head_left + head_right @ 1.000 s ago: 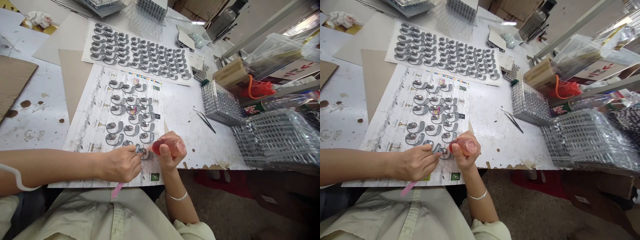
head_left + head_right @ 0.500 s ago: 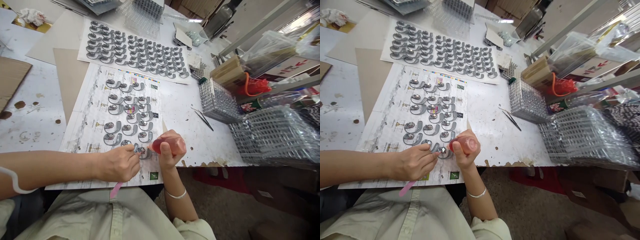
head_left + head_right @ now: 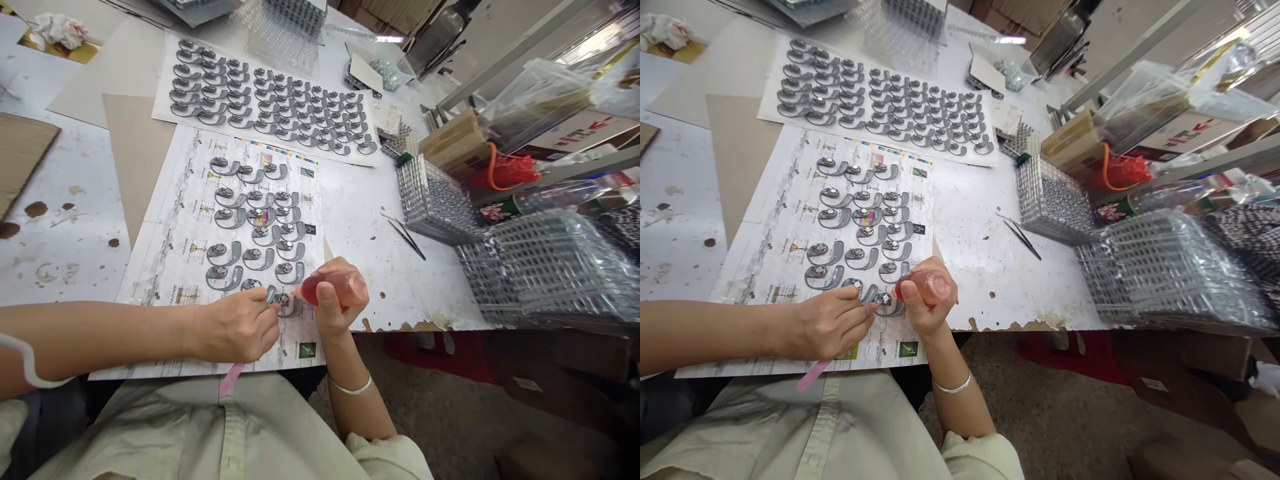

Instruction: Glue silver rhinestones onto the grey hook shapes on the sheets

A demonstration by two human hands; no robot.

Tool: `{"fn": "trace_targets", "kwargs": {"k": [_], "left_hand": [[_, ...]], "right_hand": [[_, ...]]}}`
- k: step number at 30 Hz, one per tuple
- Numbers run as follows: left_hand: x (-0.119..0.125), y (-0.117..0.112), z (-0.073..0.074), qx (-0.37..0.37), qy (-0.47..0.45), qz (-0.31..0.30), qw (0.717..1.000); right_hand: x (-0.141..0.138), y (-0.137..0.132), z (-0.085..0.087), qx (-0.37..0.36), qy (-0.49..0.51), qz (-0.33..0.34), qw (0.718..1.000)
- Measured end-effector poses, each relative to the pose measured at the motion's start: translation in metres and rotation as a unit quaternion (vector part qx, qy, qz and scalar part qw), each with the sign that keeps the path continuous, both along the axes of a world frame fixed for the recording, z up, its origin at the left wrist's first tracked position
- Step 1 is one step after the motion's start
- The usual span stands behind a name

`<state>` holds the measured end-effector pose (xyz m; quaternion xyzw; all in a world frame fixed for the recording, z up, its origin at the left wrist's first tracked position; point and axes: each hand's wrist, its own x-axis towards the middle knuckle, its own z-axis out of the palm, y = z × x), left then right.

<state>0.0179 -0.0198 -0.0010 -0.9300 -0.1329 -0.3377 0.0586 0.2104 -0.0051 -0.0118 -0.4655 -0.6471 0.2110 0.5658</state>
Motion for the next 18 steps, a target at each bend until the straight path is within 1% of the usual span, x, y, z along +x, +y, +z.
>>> {"fn": "trace_targets", "kwargs": {"k": [11, 15, 18], "left_hand": [[-0.0015, 0.0003, 0.0019, 0.005, 0.012, 0.0, 1.0], [-0.0017, 0.0017, 0.0031, -0.011, 0.004, -0.01, 1.0], [-0.0011, 0.002, 0.004, -0.017, 0.0, -0.014, 1.0]], "right_hand": [[0.0002, 0.0019, 0.0016, 0.039, 0.03, 0.021, 0.999], [0.0, 0.0026, 0.0034, 0.058, 0.034, 0.023, 0.997], [0.0003, 0.002, 0.0042, 0.059, 0.032, 0.018, 0.998]]}}
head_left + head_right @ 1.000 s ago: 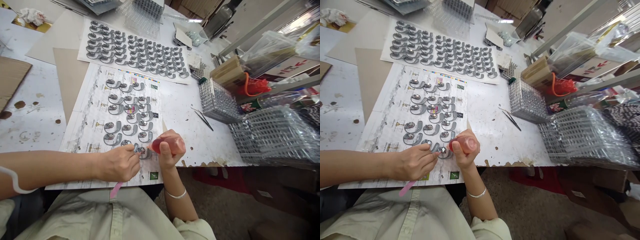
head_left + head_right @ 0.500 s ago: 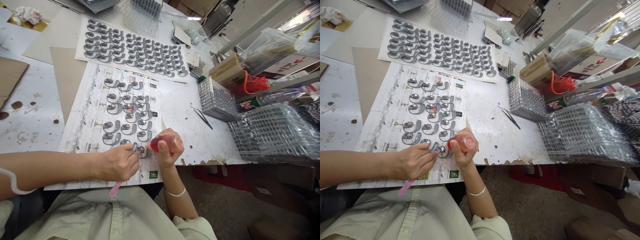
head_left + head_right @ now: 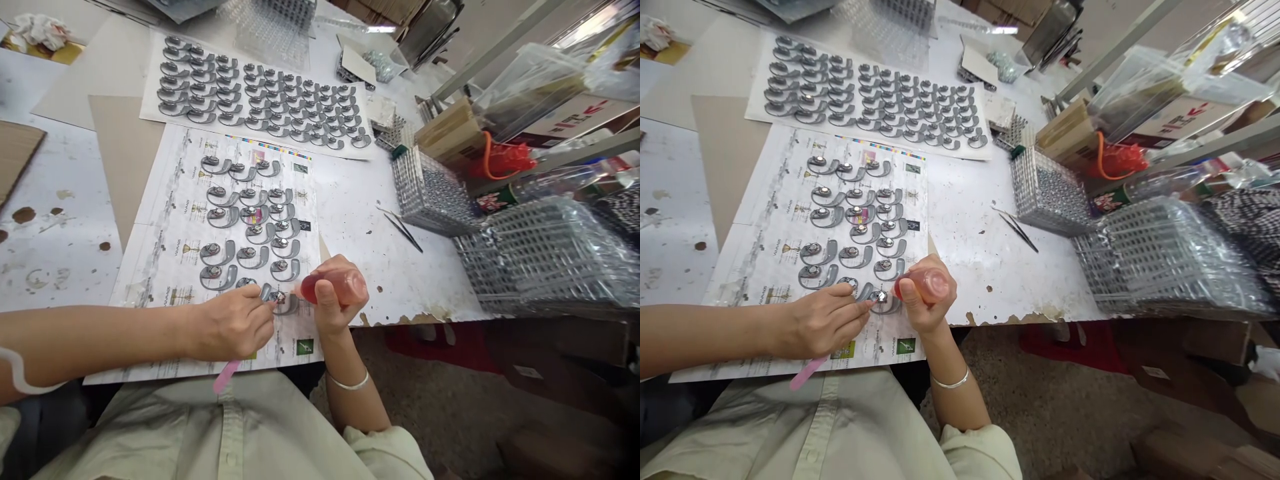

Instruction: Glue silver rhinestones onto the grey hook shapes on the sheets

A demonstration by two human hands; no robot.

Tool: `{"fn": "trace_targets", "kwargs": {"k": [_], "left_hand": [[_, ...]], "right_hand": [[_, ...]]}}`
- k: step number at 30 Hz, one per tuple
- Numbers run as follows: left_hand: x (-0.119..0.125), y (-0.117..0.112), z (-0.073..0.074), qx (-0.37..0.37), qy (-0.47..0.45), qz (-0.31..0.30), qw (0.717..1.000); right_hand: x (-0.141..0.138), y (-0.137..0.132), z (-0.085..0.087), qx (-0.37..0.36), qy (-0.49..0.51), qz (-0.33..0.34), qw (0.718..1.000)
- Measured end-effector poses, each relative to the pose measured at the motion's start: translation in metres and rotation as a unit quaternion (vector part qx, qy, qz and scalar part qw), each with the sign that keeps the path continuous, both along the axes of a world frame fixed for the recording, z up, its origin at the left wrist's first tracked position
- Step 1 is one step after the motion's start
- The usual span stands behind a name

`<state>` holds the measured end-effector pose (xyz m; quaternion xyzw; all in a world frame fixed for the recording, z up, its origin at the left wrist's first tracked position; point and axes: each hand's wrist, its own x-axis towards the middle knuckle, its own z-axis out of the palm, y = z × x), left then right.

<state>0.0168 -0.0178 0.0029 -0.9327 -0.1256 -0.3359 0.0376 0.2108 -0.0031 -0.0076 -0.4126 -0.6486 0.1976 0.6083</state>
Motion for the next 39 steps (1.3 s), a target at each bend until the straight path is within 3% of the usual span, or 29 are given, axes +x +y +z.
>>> {"fn": "trace_targets", "kwargs": {"k": [13, 21, 29, 39], "left_hand": [[0.0, -0.001, -0.003, 0.01, 0.003, 0.012, 1.0], [0.0, -0.002, -0.004, -0.006, 0.008, 0.003, 1.0], [-0.004, 0.004, -0.002, -0.093, 0.024, -0.005, 0.995], [-0.006, 0.01, -0.006, -0.146, -0.011, -0.018, 0.989]], "right_hand": [[0.005, -0.006, 0.001, 0.036, -0.039, 0.019, 0.998], [0.008, -0.008, -0.007, 0.059, -0.051, 0.037, 0.996], [0.01, -0.011, -0.004, 0.028, -0.014, 0.003, 1.0], [0.008, -0.008, -0.005, 0.023, -0.024, 0.023, 0.999]]}}
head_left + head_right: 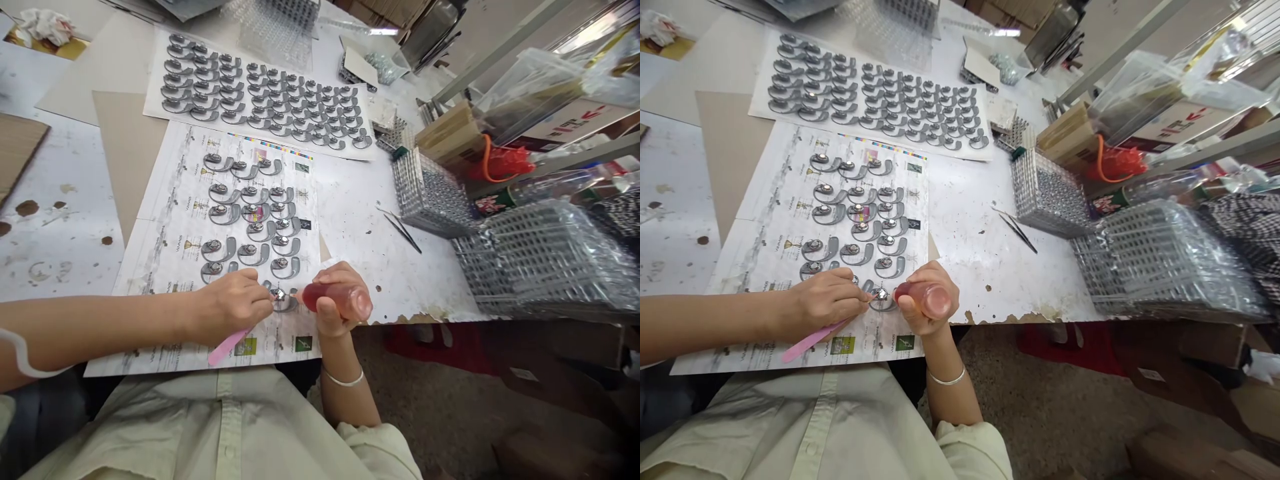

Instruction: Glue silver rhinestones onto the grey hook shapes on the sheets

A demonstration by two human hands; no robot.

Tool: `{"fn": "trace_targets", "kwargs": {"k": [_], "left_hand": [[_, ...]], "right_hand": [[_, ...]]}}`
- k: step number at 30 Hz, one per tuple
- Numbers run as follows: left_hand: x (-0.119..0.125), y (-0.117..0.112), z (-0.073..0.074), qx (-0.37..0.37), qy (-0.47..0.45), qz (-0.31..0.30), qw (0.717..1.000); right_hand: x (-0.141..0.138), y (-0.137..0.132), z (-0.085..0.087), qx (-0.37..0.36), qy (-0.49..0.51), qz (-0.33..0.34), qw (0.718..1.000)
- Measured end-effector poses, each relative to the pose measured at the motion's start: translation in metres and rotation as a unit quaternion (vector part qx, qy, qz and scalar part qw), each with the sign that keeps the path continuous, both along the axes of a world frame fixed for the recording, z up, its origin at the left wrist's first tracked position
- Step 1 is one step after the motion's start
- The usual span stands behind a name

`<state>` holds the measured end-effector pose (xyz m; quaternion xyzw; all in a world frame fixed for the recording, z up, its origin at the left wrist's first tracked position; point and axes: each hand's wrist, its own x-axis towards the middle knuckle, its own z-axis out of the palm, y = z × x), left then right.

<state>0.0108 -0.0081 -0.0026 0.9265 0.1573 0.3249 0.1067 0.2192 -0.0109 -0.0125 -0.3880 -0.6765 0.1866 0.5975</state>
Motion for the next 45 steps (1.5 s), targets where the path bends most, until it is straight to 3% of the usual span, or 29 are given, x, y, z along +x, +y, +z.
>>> {"fn": "trace_targets", "kwargs": {"k": [21, 36, 45], "left_hand": [[-0.0038, 0.007, -0.0025, -0.08, -0.008, -0.014, 0.997], [-0.0037, 0.0091, -0.0058, -0.108, -0.046, -0.02, 0.993], [-0.003, 0.0102, -0.004, -0.108, -0.059, -0.022, 0.992]], "right_hand": [[0.0009, 0.0001, -0.0029, 0.014, -0.001, -0.011, 1.0], [-0.0006, -0.0024, 0.0011, -0.03, 0.011, 0.023, 0.999], [-0.0025, -0.0014, -0.0013, -0.015, 0.027, 0.046, 0.998]]}}
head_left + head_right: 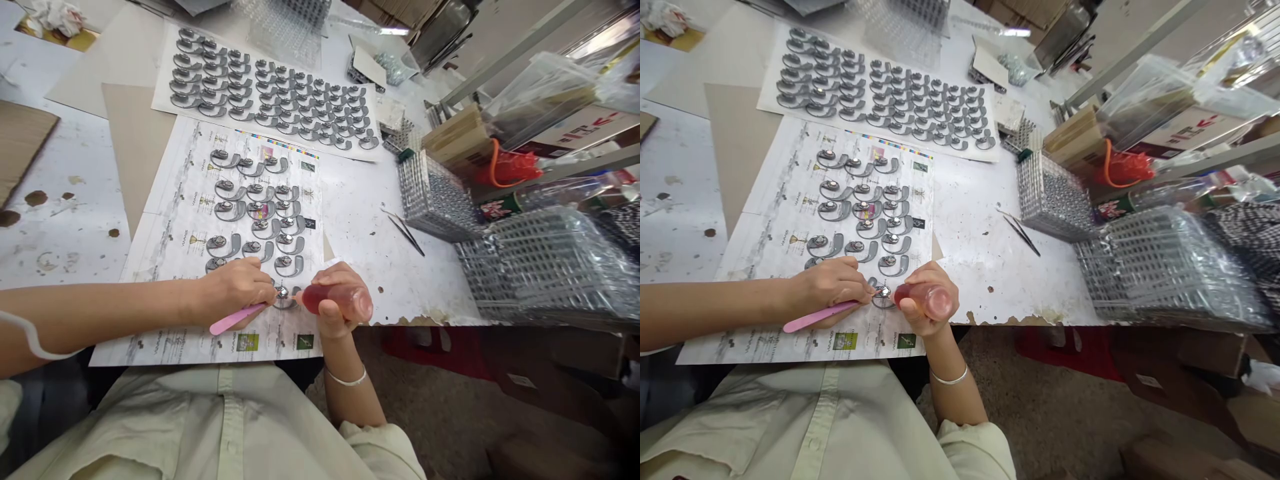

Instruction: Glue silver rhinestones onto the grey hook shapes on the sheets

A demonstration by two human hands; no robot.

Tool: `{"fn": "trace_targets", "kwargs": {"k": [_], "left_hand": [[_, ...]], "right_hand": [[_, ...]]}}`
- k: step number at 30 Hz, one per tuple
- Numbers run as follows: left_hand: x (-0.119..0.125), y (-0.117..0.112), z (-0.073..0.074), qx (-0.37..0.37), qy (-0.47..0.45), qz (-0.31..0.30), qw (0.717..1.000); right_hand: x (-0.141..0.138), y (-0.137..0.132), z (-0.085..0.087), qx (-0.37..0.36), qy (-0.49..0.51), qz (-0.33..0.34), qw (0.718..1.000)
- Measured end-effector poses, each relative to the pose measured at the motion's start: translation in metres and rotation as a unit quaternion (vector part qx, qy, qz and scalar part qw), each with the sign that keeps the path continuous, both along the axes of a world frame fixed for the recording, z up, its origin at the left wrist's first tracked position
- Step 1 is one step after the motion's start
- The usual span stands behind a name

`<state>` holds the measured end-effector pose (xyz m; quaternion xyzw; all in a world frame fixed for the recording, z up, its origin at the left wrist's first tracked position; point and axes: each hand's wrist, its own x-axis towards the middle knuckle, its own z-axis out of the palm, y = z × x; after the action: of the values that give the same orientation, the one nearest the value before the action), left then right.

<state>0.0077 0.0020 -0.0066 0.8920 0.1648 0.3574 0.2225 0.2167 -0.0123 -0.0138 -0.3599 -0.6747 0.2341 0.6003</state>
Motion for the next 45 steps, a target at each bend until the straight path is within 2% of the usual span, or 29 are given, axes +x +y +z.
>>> {"fn": "trace_targets", "kwargs": {"k": [8, 20, 45], "left_hand": [[-0.0008, -0.0004, -0.0007, -0.014, 0.028, -0.003, 0.999], [-0.0008, 0.0009, -0.0003, -0.01, -0.009, -0.009, 1.0], [0.0003, 0.0001, -0.0019, -0.007, -0.01, -0.013, 1.0]], "right_hand": [[0.0005, -0.002, 0.0046, -0.031, 0.017, -0.023, 0.999], [-0.0009, -0.0007, 0.0042, -0.038, 0.001, -0.002, 0.999], [-0.0038, 0.003, 0.0031, 0.001, -0.024, 0.006, 1.0]]}}
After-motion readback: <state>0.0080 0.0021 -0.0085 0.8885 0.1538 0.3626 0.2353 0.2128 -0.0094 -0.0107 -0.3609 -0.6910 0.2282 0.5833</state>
